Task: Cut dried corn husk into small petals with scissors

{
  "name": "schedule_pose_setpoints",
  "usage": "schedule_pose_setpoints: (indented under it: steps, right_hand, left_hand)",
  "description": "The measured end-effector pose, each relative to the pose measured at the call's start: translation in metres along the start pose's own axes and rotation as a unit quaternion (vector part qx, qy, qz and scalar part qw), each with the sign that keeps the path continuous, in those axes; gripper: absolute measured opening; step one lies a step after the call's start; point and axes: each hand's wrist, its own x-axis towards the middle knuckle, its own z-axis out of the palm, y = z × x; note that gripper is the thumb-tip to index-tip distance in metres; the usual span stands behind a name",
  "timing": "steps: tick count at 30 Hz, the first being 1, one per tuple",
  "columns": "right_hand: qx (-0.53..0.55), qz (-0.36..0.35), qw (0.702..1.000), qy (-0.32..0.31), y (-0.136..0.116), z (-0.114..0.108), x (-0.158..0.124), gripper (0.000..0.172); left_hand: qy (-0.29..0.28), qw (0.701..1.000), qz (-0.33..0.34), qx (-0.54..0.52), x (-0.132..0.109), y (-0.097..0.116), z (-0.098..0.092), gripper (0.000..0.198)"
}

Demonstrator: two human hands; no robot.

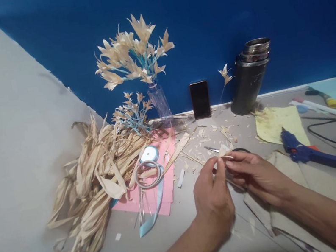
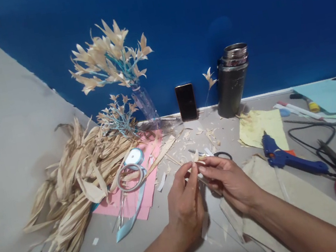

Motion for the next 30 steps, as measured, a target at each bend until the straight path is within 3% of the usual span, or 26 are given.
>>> schedule_pose_setpoints:
  steps: [7,13,15,17,20,22,30]
  right_hand:
    - [-0.025,-0.007,1.000,0.000,0.002,-0.001,0.001,0.032]
    - [-0.074,-0.026,0.997,-0.008,0.000,0.000,0.000,0.033]
    - [-0.092,-0.035,0.995,0.003,0.000,0.000,-0.001,0.034]
    - [-0.107,-0.038,0.994,0.001,0.000,0.000,-0.002,0.033]
    - [-0.129,-0.033,0.991,-0.021,0.000,-0.001,-0.004,0.032]
    - [-0.146,-0.025,0.989,-0.029,0.000,-0.001,-0.006,0.031]
    - [-0.158,-0.011,0.986,-0.042,-0.001,0.000,-0.007,0.029]
  left_hand:
    - [0.023,0.995,-0.071,-0.072,0.011,0.005,-0.013,0.033]
    - [-0.004,0.986,-0.113,-0.119,0.017,0.013,-0.023,0.025]
    - [0.027,0.971,-0.173,-0.165,0.021,0.016,-0.024,0.019]
    - [0.059,0.934,-0.264,-0.234,0.027,0.017,-0.025,0.014]
    - [0.043,0.866,-0.368,-0.336,0.036,0.014,-0.026,0.021]
    - [0.019,0.842,-0.394,-0.368,0.039,0.008,-0.027,0.025]
    - [-0.022,0.834,-0.404,-0.376,0.035,-0.006,-0.026,0.032]
